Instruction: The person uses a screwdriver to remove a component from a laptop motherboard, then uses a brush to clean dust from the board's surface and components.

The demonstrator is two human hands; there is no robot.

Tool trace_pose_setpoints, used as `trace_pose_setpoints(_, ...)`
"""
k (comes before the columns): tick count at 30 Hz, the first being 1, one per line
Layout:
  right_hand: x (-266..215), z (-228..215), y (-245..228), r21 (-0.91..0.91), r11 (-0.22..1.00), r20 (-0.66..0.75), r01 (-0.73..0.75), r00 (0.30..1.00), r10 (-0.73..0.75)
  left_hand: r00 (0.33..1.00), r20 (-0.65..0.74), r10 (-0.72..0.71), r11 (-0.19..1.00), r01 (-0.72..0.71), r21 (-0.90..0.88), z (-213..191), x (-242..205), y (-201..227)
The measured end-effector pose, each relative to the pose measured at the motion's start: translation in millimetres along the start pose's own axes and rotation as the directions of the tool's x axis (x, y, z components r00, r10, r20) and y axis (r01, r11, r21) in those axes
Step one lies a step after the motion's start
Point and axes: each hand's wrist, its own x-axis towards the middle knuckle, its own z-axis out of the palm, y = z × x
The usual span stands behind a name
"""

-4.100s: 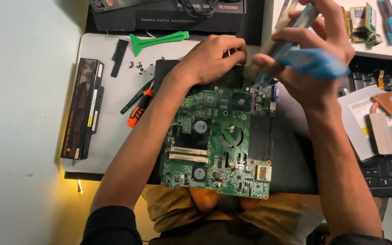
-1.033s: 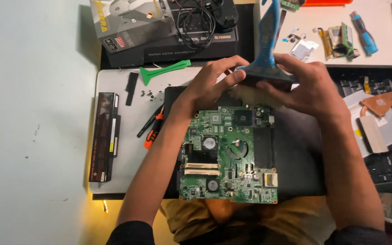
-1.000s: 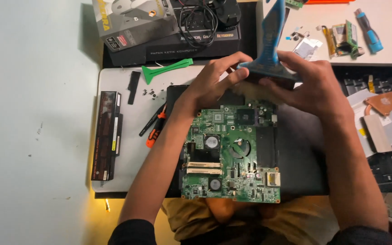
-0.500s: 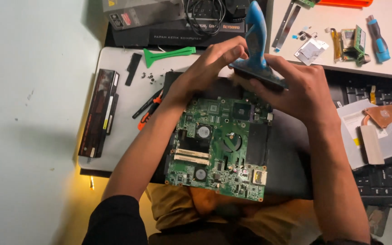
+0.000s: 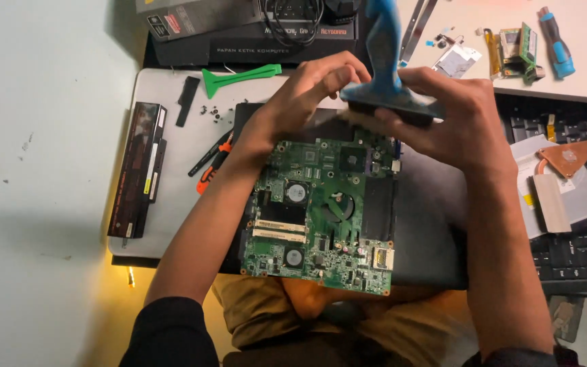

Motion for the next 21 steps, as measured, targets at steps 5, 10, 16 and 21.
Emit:
trace_pose_setpoints(5, 2, -6, 5, 0.318, 0.948, 0.12, 0.001, 0.992, -0.041, 0.998, -0.01, -0.066, 0.996, 0.067, 0.056, 2, -1, 13)
trace_pose_setpoints(10, -4, -14, 1, 0.185, 0.982, 0.061, -0.027, 0.998, 0.016, 0.999, 0.006, -0.043, 0.999, 0.043, 0.026, 2, 0, 6)
trace_pose_setpoints(16, -18, -13, 15, -0.112, 0.991, 0.085, -0.068, 0.993, 0.078, 0.996, -0.011, -0.09, 0.996, 0.09, 0.026, 5, -1, 12)
trace_pose_setpoints(21, -16, -23, 4, 0.053, 0.997, 0.055, -0.054, 0.997, 0.051, 0.995, -0.002, -0.1, 0.994, 0.1, 0.05, 5, 0, 8)
